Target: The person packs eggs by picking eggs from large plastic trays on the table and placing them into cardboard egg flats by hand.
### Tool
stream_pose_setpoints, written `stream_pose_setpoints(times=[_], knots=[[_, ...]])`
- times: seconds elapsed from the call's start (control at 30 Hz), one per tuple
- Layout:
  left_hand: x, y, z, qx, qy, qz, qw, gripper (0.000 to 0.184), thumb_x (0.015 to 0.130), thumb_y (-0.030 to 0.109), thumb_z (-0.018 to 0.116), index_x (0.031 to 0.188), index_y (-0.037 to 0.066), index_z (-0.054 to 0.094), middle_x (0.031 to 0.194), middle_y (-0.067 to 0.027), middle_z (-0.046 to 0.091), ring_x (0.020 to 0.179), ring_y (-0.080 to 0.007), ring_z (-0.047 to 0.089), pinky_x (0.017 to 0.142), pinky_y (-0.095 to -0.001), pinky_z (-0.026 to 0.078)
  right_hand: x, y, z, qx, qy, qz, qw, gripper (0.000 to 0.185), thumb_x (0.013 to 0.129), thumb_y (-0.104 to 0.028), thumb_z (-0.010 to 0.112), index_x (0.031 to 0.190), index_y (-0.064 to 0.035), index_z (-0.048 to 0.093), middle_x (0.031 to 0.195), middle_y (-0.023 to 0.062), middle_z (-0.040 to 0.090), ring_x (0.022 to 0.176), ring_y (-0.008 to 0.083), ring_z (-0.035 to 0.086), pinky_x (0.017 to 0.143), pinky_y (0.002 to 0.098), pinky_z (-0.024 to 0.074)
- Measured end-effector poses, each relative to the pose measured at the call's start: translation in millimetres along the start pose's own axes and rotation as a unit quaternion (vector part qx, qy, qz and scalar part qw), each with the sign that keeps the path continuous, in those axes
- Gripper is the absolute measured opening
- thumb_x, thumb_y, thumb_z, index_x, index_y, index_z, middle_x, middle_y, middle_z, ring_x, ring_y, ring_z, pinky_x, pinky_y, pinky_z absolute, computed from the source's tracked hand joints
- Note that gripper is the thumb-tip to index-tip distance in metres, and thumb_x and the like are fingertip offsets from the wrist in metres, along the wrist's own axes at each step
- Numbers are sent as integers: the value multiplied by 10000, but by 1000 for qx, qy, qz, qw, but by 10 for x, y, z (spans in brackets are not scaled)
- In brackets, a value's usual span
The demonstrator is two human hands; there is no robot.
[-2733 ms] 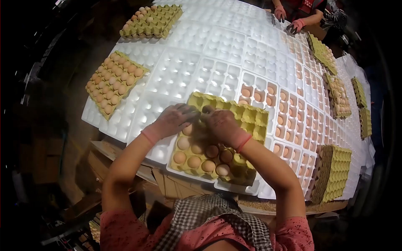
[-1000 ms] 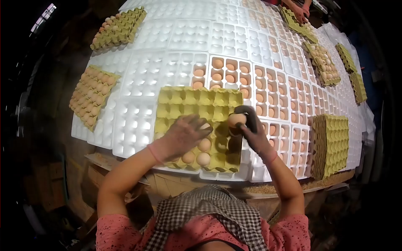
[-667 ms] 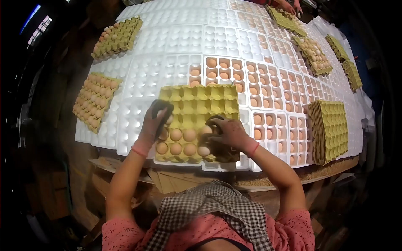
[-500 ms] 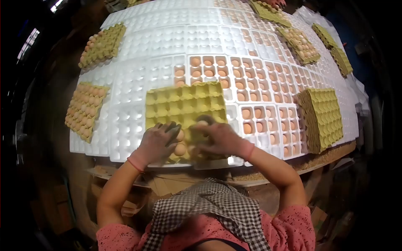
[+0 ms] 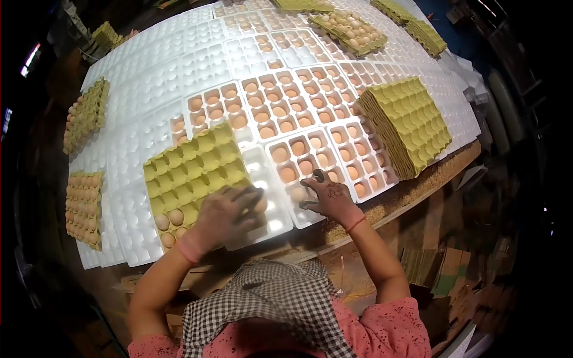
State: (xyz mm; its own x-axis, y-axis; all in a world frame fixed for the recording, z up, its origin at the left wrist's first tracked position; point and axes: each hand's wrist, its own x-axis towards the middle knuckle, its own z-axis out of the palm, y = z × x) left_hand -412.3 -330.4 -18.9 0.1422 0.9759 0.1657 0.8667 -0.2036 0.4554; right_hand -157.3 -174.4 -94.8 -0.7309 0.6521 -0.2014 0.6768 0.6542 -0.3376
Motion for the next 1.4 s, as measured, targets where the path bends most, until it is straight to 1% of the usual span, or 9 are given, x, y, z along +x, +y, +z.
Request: stream_pose_setpoints(times=[0.4,0.47,0.67,0.87,1.03,1.17,1.27,1.33,1.4], knots=[[766,647,1188,-7,-236,24,971,395,872,250,625,1227,94,549,1118,-150,594,1017,-307,628,817,-412,534,-306,678,469,48,334,-110,935,237,887,-173,626,1103,-77,624,1048,96,640,967,290,598,870,351,480],[824,737,1353,-84,-22,73,993,404,832,237,686,1193,100,570,1056,-143,587,916,-304,606,759,-416,511,-400,778,589,584,231,83,774,279,958,-234,557,1171,-64,619,1083,72,647,1018,220,589,916,328,454],[562,675,1765,14,-10,164,986,495,857,301,632,1296,88,553,1307,-145,508,1231,-313,468,1016,-475,395,-285,707,428,526,302,70,792,280,1027,-114,430,1198,36,594,1173,93,633,1063,177,584,945,317,457],[-843,-97,164,-45,273,-204,939,482,872,20,580,1343,-19,487,1275,-220,525,1091,-377,572,949,-393,491,13,-1392,-117,191,201,-315,908,304,800,-146,690,1099,-108,647,1083,112,607,1087,329,551,1002,429,423],[-1809,-302,-25,176,52,-267,946,523,824,177,680,1313,63,534,1246,-171,525,1164,-360,509,989,-460,431,586,-2139,770,13,88,-428,899,361,803,-251,718,1135,-128,650,1044,107,620,1047,310,607,995,419,459],[-1840,-430,172,238,4,-245,940,591,783,209,716,1334,128,518,1330,-143,486,1186,-314,486,981,-454,413,770,-2235,367,464,46,-270,842,396,858,-263,701,1190,-62,623,988,125,630,914,301,663,840,346,550],[-1863,-448,83,149,48,-270,950,559,793,155,727,1311,108,522,1305,-129,494,1174,-275,511,979,-415,443,984,-2521,182,271,-24,-246,930,337,851,-262,700,1076,-25,618,1006,145,660,933,287,662,792,364,540],[-2098,-573,49,-369,404,-338,766,498,818,86,719,1276,82,523,1245,-100,522,1134,-236,540,944,-368,487,1108,-2696,483,79,-78,-302,947,329,873,-248,671,1119,-46,591,1007,135,658,913,286,661,798,354,530],[-2239,-646,-233,-424,446,-401,679,409,815,67,740,1179,19,560,1123,-100,567,999,-228,592,880,-328,520,1156,-2732,586,-109,-130,-336,926,325,894,-234,642,1161,-66,565,1007,126,656,893,286,660,804,343,520]])
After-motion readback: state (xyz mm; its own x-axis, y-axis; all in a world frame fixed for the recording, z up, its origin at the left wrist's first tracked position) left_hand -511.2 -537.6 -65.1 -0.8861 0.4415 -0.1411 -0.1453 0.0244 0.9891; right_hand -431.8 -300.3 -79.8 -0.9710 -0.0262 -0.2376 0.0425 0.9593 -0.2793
